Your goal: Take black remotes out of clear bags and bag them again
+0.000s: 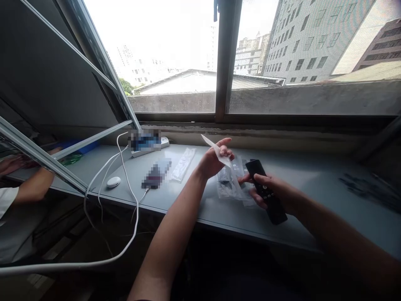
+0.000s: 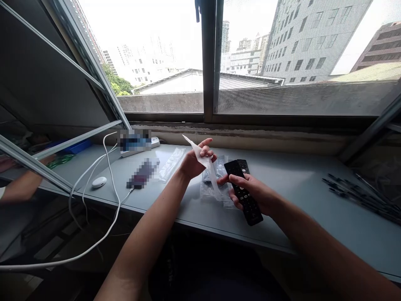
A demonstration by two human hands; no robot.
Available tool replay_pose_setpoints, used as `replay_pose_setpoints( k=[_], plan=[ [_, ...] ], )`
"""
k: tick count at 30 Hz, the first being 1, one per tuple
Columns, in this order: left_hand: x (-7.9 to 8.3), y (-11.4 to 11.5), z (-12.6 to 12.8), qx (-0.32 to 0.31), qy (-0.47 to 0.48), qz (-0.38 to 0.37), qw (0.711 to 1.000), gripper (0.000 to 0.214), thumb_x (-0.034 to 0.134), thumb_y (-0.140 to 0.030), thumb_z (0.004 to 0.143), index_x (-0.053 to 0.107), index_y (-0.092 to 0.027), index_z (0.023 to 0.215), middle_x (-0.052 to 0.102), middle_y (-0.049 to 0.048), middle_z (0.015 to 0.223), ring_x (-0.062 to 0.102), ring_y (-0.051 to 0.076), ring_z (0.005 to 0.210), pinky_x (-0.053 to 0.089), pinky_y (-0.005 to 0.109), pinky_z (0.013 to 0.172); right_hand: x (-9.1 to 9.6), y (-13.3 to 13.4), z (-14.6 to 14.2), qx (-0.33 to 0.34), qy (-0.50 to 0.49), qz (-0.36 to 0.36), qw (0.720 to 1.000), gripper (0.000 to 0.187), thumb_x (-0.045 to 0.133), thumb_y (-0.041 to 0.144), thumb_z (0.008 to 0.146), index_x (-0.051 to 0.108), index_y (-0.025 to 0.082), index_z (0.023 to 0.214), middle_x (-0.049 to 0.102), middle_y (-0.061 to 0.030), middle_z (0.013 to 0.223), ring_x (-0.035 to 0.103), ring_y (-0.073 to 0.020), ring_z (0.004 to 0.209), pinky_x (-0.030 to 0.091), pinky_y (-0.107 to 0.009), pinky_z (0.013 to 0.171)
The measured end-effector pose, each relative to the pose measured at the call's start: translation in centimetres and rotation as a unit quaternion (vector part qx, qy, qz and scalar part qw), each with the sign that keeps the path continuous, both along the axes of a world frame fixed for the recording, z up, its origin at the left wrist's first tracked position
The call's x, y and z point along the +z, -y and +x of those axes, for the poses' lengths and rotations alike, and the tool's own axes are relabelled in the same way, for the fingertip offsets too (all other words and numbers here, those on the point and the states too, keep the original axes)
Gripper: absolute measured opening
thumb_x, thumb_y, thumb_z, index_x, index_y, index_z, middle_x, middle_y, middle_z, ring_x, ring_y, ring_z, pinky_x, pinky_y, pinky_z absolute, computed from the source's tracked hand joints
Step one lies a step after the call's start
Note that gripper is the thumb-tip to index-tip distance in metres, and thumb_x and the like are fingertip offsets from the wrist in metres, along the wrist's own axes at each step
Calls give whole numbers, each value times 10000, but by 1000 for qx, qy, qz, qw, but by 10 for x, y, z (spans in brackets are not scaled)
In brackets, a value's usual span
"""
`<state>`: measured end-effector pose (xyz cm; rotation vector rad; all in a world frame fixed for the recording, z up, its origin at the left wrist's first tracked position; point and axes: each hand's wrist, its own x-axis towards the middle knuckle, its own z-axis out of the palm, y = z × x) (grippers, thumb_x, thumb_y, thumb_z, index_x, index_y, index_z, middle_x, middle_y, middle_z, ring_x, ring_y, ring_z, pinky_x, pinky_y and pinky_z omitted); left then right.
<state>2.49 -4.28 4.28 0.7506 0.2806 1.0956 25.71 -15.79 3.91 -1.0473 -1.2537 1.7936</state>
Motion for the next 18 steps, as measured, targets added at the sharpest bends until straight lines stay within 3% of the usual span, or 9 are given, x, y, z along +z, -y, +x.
replay_pose_setpoints(
  k=[2, 4, 7, 10, 13, 18],
  plan=[
    [-1, 0, 0, 7, -8, -1, 1000, 493, 717, -91, 850, 799, -219, 1319, 500, -39, 658, 669, 206, 846, 542, 418, 1104, 1, 0, 0, -13, -14, 5, 1000, 562, 916, 692, 895, 813, 193, 1132, 837, -118, 935, 569, -127, 488, 455, -270, 461],
    [0, 1, -1, 7, -7, -1, 1000, 531, 735, -108, 865, 785, -243, 1376, 497, -41, 657, 668, 209, 859, 547, 412, 1088, 2, 0, 0, -20, -23, 6, 1000, 491, 904, 663, 922, 826, 205, 1081, 852, -172, 1252, 573, -106, 503, 464, -269, 447],
    [1, 4, -2, 4, 8, 5, 1000, 575, 776, -154, 901, 749, -273, 1463, 504, -48, 673, 687, 206, 877, 545, 435, 1131, 2, 1, 0, -19, -22, 1, 1000, 465, 879, 656, 951, 841, 216, 1099, 818, -183, 1397, 587, -101, 509, 474, -272, 439],
    [2, 7, -1, -1, 8, 12, 1000, 533, 821, -166, 911, 765, -280, 1428, 530, -50, 714, 710, 198, 929, 517, 466, 1217, 1, 1, 0, -17, -13, -11, 1000, 541, 901, 685, 912, 828, 213, 1165, 863, -159, 1141, 588, -120, 485, 474, -274, 445],
    [3, 9, 1, -1, 9, 21, 1000, 454, 858, -148, 890, 801, -268, 1324, 539, -47, 729, 717, 194, 957, 514, 472, 1246, -1, 0, 1, 1, -2, -18, 1000, 646, 904, 735, 884, 792, 201, 1232, 788, -76, 772, 575, -141, 456, 441, -257, 454],
    [2, 7, 2, 13, 25, 10, 1000, 612, 865, -71, 848, 765, -276, 1416, 541, -67, 717, 742, 177, 944, 536, 452, 1242, 0, 1, 2, 10, -3, -5, 1000, 692, 885, 761, 888, 776, 184, 1253, 677, -17, 615, 542, -137, 451, 403, -240, 469]
  ],
)
